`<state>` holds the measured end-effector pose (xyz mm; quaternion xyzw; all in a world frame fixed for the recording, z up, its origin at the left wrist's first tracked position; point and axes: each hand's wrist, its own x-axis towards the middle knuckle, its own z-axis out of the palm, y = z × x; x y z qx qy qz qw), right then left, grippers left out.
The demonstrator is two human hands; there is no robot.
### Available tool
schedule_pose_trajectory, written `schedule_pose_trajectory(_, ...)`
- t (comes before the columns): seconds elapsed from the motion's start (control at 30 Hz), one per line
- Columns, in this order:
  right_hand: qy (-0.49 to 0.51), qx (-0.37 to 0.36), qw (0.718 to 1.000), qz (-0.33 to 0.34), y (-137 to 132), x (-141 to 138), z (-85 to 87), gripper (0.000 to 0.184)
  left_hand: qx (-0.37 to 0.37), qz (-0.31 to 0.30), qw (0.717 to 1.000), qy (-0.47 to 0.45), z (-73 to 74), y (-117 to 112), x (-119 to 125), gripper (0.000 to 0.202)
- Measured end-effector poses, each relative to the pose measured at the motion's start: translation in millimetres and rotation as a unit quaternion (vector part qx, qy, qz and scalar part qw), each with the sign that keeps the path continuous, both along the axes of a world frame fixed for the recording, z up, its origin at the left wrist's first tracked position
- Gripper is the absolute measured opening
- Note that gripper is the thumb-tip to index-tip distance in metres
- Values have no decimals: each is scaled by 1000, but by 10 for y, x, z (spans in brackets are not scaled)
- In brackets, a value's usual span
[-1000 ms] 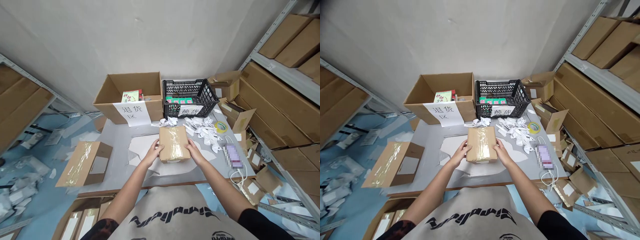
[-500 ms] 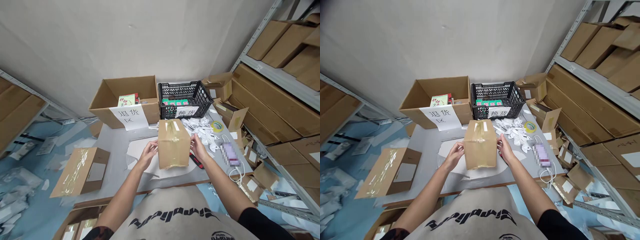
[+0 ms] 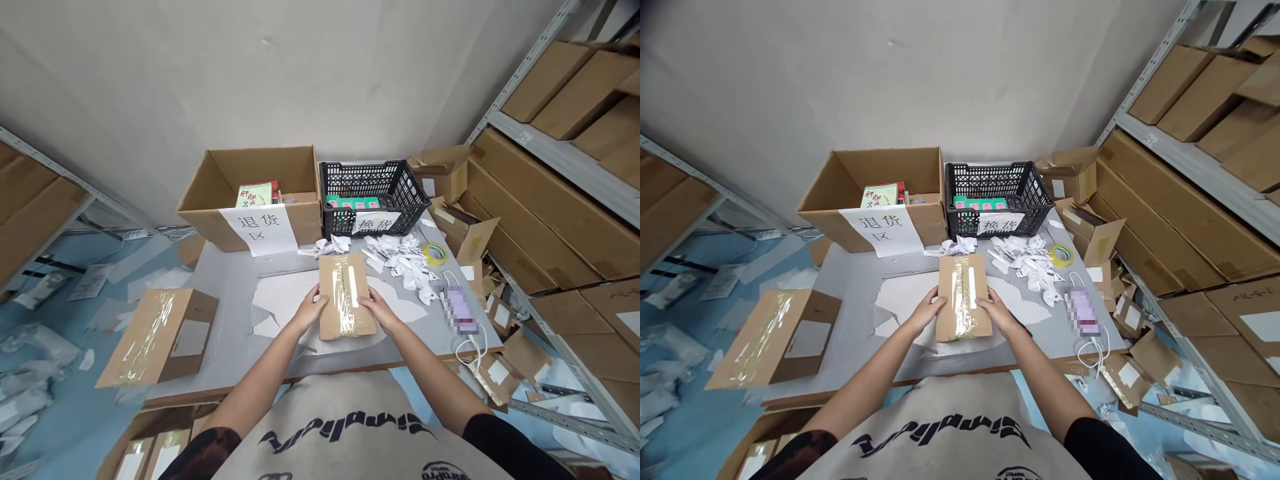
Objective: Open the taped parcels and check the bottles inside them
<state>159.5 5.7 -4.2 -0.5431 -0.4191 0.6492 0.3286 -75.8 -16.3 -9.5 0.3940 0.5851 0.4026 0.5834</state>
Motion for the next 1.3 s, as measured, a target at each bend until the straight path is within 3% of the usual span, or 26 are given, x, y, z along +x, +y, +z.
schedule_pose_trajectory(0.13, 35, 2, 999, -16, 76, 40, 210, 31, 39, 12, 999, -27, 153, -10, -43, 41)
schedule_pose_trajectory(0.27, 135, 37, 987, -76, 105, 125, 458, 40, 123, 34, 981, -142, 284, -123, -188, 25)
schedule_pose_trajectory(0.37, 165, 58, 981, -85, 99, 133, 577, 42, 114, 67, 969, -211, 352, -143, -266, 25)
schedule_pose_trajectory(0.47, 125, 37, 990, -57, 65, 80, 560, 45, 61, 72, 983, -159, 353, -138, -238, 45)
schedule_pose_trajectory(0.6, 20, -13, 998, -52, 12, 50, 402, 37, 6, 3, 1000, -24, 302, -210, -119, 57)
schedule_pose_trajectory(0.7, 2, -32, 999, -33, -10, 74, 364, 35, -15, -13, 999, -30, 307, -266, -69, 59)
schedule_pose_trajectory(0.83, 28, -6, 999, 25, -17, 68, 532, 50, -43, -3, 998, -47, 401, -239, -88, 53)
schedule_pose_trajectory(0.93, 47, 55, 994, 77, -6, 80, 708, 52, 3, -1, 998, -57, 501, -219, -163, 41)
schedule_pose_trajectory(1.03, 73, 101, 990, 59, 2, 138, 798, 47, 98, 23, 989, -107, 575, -244, -257, 35)
schedule_pose_trajectory(1.17, 74, 95, 993, 22, -31, 144, 691, 54, 125, 75, 976, -160, 503, -293, -283, 32)
schedule_pose_trajectory(1.3, -17, 88, 996, 18, -117, 8, 332, 67, 40, 85, 993, -75, 185, -361, -164, 51)
